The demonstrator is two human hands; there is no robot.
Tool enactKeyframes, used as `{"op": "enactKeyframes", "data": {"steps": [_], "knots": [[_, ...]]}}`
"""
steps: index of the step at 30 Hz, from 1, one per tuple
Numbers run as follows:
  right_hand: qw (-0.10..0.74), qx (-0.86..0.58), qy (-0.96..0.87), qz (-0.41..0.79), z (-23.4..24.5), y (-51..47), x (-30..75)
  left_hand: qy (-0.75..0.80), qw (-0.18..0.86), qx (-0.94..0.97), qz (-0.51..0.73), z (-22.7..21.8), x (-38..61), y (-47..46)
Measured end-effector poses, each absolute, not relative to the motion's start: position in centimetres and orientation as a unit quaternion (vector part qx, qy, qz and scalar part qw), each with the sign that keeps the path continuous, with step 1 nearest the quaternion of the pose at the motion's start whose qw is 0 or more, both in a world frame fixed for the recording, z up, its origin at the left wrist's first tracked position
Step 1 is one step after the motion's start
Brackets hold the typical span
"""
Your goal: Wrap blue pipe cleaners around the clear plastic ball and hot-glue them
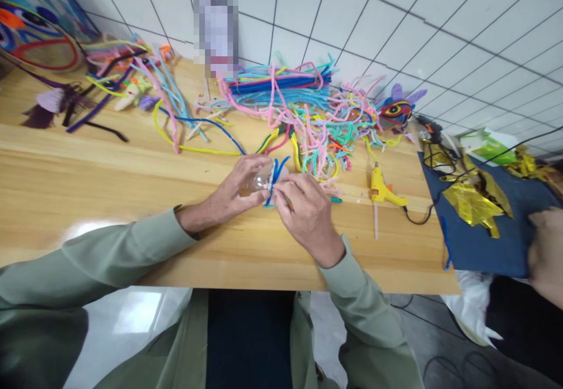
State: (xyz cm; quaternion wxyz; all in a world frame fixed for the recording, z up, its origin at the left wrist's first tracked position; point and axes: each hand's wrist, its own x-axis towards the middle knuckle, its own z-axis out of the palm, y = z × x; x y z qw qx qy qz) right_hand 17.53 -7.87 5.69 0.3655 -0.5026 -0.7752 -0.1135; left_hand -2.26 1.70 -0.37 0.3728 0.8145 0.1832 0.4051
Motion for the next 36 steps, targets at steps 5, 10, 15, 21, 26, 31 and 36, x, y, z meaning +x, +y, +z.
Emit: {"op": "enactKeyframes", "data": {"steps": [5, 10, 15, 21, 26, 31, 36], "knots": [[0.368, -0.512, -0.771, -0.088, 5.97, -7.87, 17.62, 0.173, 0.36, 0.82, 0.411, -0.2, -2.23, 1.61], [0.373, -0.519, -0.766, -0.07, 6.02, -7.85, 17.71, 0.166, 0.344, 0.824, 0.418, -0.45, -2.09, 1.89], [0.377, -0.523, -0.762, -0.06, 5.98, -7.86, 17.82, 0.169, 0.341, 0.828, 0.412, -0.5, -2.13, 2.09], [0.375, -0.526, -0.76, -0.068, 6.17, -7.93, 17.63, 0.177, 0.336, 0.835, 0.399, -0.14, -2.18, 1.82], [0.367, -0.536, -0.757, -0.073, 6.23, -7.93, 17.32, 0.165, 0.332, 0.838, 0.401, 0.09, -2.15, 1.77], [0.375, -0.538, -0.753, -0.048, 6.04, -7.95, 17.62, 0.163, 0.334, 0.832, 0.412, -0.24, -2.03, 2.09], [0.379, -0.528, -0.759, -0.039, 5.6, -8.11, 18.08, 0.173, 0.35, 0.827, 0.405, -0.37, -2.14, 2.18]]}}
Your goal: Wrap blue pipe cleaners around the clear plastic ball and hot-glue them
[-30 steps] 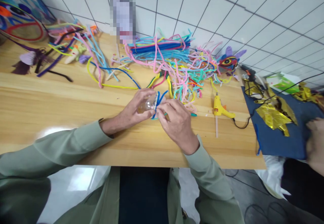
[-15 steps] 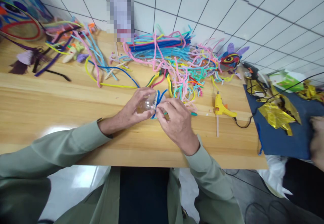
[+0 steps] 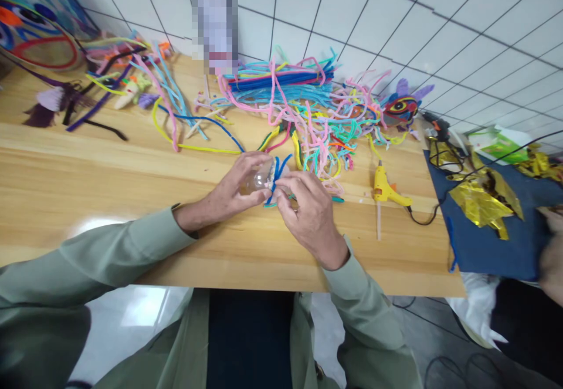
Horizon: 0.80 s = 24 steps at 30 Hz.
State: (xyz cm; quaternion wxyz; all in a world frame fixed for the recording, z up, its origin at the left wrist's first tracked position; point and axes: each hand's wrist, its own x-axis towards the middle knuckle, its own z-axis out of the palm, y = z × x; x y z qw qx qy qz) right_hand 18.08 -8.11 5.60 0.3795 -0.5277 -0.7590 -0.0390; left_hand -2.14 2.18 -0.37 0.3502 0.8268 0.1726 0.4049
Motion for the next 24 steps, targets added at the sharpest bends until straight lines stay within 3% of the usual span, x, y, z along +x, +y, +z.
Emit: {"op": "enactKeyframes", "data": {"steps": [24], "knots": [[0.375, -0.52, -0.763, -0.077, 4.3, -8.3, 17.2, 0.201, 0.384, 0.805, 0.405, -0.1, -2.3, 1.9]]}}
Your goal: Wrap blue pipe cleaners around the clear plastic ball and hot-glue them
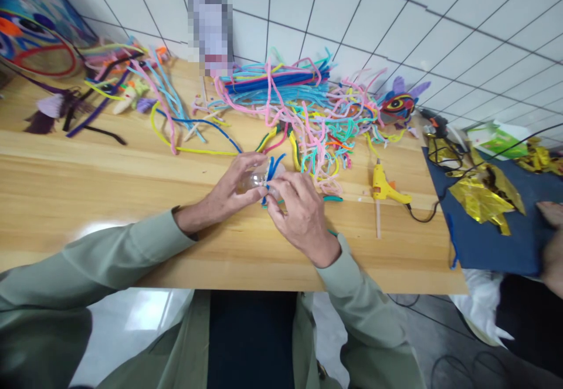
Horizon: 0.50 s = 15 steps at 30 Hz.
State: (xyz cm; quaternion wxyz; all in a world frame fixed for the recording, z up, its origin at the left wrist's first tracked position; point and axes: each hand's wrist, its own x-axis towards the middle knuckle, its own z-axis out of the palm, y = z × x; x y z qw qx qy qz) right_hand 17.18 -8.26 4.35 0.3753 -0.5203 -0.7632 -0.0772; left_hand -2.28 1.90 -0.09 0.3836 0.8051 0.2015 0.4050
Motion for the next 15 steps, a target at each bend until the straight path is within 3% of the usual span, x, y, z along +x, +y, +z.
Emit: {"op": "enactKeyframes", "data": {"steps": [15], "knots": [[0.377, -0.531, -0.756, -0.062, 3.92, -8.11, 17.19, 0.201, 0.385, 0.79, 0.432, -0.55, -1.83, 1.76]]}}
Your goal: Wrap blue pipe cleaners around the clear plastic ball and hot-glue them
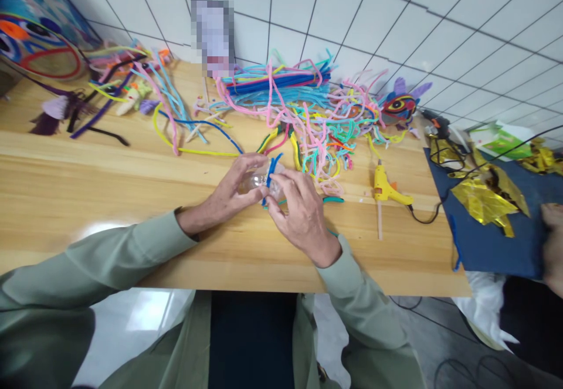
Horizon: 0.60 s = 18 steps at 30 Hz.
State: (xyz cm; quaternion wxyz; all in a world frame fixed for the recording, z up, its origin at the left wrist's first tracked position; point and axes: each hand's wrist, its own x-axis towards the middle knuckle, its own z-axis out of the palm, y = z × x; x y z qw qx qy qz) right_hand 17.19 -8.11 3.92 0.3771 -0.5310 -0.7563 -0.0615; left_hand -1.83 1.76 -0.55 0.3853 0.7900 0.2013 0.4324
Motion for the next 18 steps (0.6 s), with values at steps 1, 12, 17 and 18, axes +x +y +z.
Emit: {"op": "enactKeyframes", "data": {"steps": [1, 12, 17, 18], "knots": [[0.376, -0.53, -0.757, -0.061, 3.92, -8.13, 17.23, 0.201, 0.385, 0.791, 0.431, -0.54, -1.83, 1.75], [0.369, -0.514, -0.773, -0.048, 4.4, -8.29, 17.51, 0.188, 0.373, 0.81, 0.412, -0.33, -2.33, 1.51], [0.371, -0.501, -0.781, -0.03, 4.82, -8.33, 17.87, 0.18, 0.365, 0.813, 0.416, -0.3, -2.39, 1.34], [0.371, -0.5, -0.782, -0.02, 4.91, -8.32, 18.04, 0.18, 0.364, 0.813, 0.417, -0.35, -2.37, 1.32]]}}
